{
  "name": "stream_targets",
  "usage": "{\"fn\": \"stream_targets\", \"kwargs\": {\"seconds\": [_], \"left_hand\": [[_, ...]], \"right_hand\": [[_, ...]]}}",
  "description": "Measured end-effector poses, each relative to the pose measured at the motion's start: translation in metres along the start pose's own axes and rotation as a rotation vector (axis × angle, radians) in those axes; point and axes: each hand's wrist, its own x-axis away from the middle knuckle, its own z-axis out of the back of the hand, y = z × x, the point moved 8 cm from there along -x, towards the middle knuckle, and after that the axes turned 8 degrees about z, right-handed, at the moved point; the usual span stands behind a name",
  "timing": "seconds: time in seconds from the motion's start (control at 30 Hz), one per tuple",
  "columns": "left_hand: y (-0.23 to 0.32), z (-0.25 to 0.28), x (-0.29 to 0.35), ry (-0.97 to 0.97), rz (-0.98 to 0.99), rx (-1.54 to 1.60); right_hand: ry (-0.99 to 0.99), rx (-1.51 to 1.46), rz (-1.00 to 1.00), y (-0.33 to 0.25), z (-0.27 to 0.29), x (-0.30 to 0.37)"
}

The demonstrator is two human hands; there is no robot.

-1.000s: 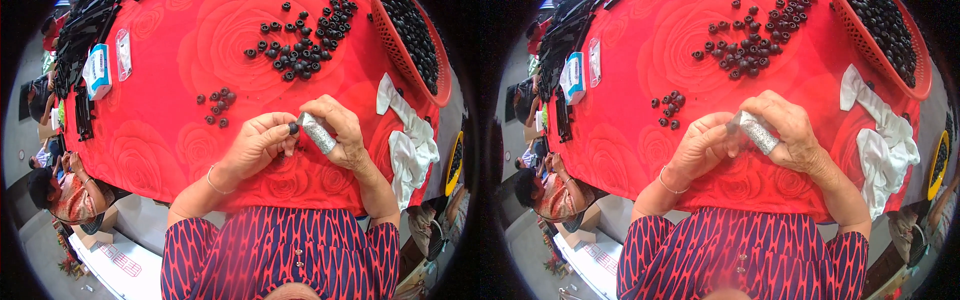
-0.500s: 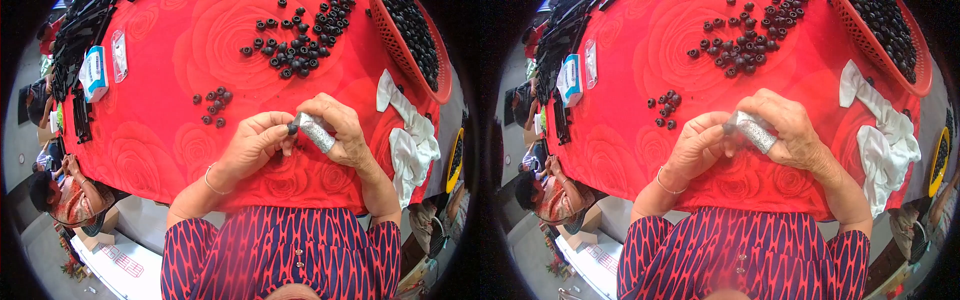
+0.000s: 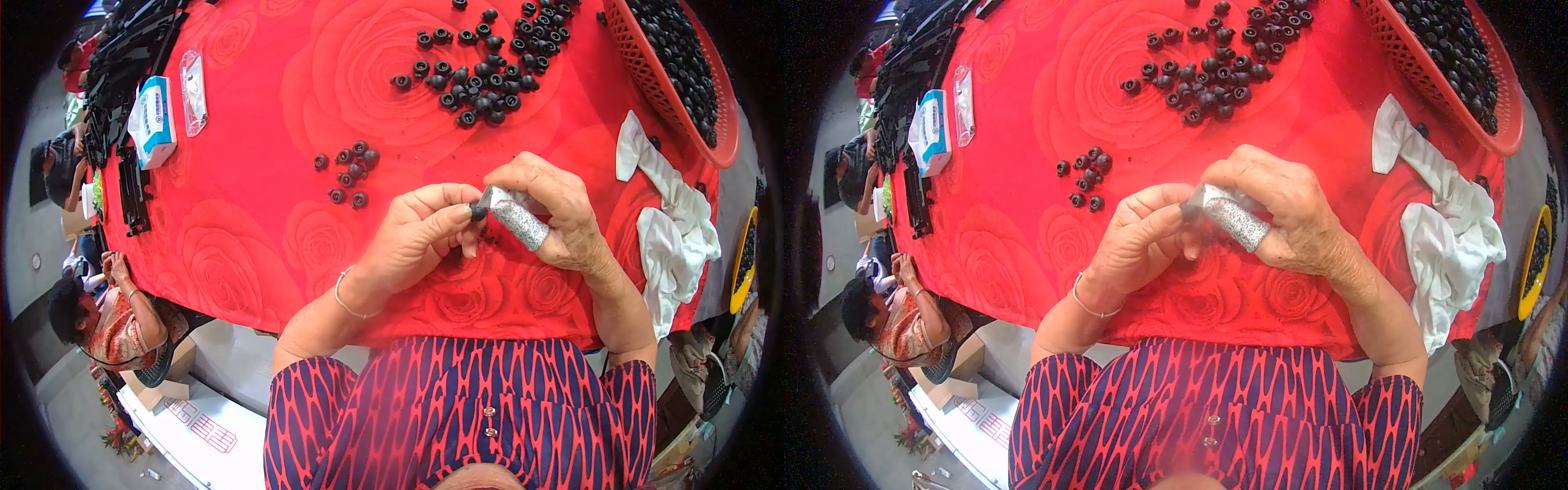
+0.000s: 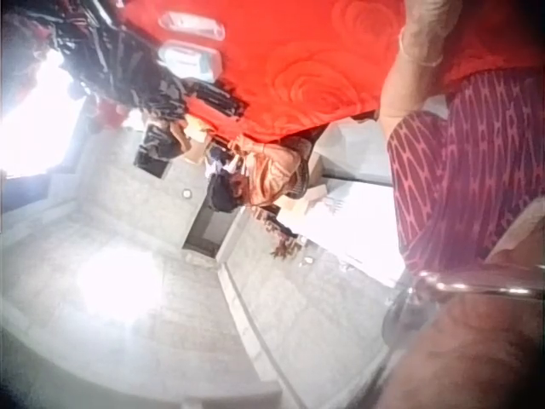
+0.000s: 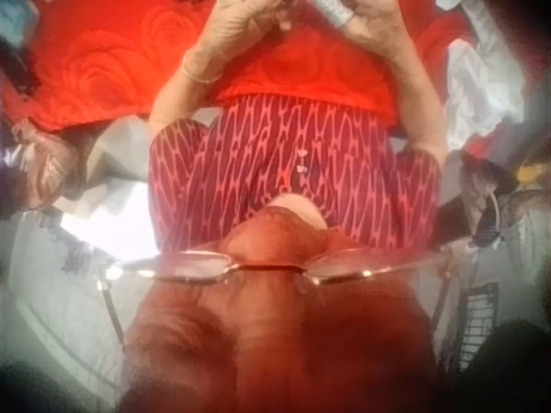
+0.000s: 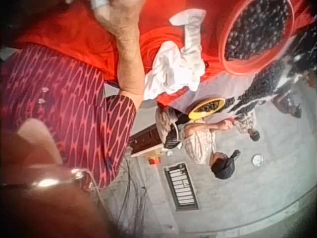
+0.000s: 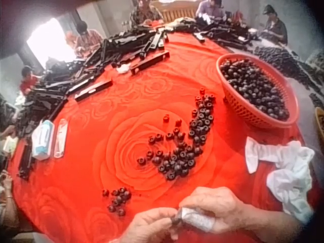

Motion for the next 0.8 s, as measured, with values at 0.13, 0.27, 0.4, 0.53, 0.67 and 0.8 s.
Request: {"fn": "stream_targets", "kwargs": {"seconds": [0.13, 0.27, 0.4, 0.53, 0.67, 0.8], "left_hand": [[0.0001, 0.0005, 0.0012, 0.009, -0.002, -0.001], [-0.0005, -0.0003, 0.0015, 0.009, -0.021, 0.021], [-0.0028, 0.0007, 0.0019, 0.024, -0.044, 0.048], [-0.0031, 0.0009, 0.0021, 0.051, -0.039, 0.058], [-0.0028, 0.0012, 0.0031, 0.058, -0.060, 0.038], [-0.0044, 0.0013, 0.0044, 0.065, -0.069, 0.015]], "right_hand": [[0.003, 0.020, 0.019, 0.0000, -0.0010, 0.0000], [0.010, 0.016, 0.024, -0.0003, -0.0004, 0.0007], [0.022, 0.035, 0.056, -0.0022, -0.0007, 0.0009], [0.009, 0.019, 0.019, -0.0005, -0.0007, 0.0007], [0.005, 0.007, 0.061, 0.0000, -0.0011, 0.0015], [-0.004, -0.023, 0.098, -0.0024, -0.0001, 0.0011]]}}
